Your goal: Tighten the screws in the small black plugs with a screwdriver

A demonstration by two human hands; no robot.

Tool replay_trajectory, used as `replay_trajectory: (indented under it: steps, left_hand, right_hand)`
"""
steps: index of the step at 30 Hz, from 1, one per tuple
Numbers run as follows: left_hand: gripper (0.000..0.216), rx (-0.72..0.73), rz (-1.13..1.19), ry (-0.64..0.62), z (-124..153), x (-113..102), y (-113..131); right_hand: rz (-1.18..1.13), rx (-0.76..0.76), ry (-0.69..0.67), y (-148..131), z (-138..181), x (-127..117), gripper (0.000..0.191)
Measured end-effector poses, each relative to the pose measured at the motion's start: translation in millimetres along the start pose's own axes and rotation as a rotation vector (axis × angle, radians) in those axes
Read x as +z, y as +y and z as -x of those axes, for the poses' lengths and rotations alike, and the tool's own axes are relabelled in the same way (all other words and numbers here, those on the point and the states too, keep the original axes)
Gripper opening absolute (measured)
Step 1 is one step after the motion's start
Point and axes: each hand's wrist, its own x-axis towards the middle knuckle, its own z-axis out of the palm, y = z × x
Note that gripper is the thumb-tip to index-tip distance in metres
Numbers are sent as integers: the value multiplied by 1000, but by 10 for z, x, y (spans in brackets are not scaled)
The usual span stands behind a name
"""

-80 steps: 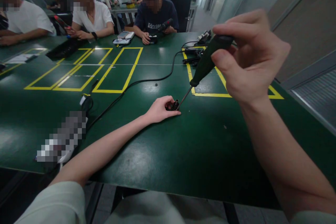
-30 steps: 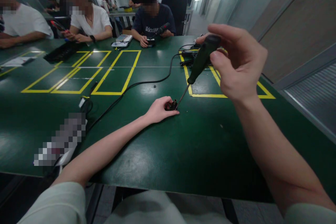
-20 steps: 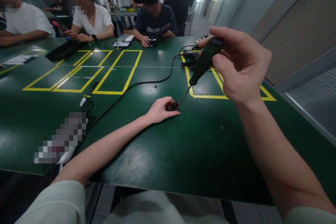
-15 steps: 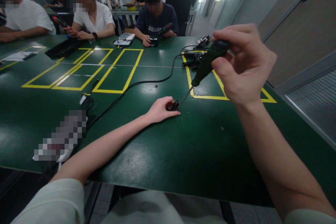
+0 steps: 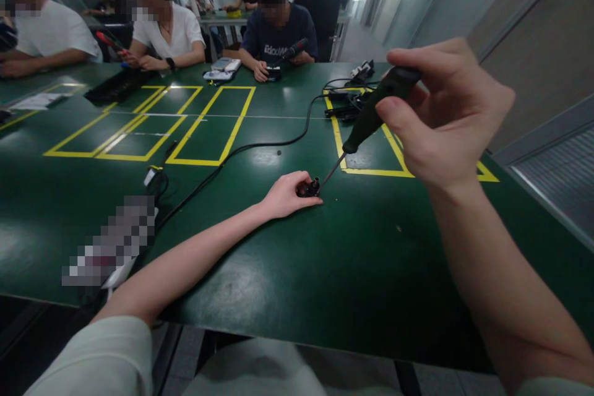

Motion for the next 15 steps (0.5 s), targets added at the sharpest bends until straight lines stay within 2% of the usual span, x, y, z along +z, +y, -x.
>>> replay_trajectory:
  steps: [4, 10, 15]
  left_hand:
    - [41, -6, 4, -4, 3, -1, -8]
    - [42, -15, -4, -12, 5, -3, -6]
    - [43, -8, 10, -10, 7, -1, -16]
  right_hand:
    - [-125, 31, -93, 39, 22, 1, 40]
    - [57, -56, 3, 21, 16, 0, 35]
    - [-69, -12, -12, 65, 26, 31, 37]
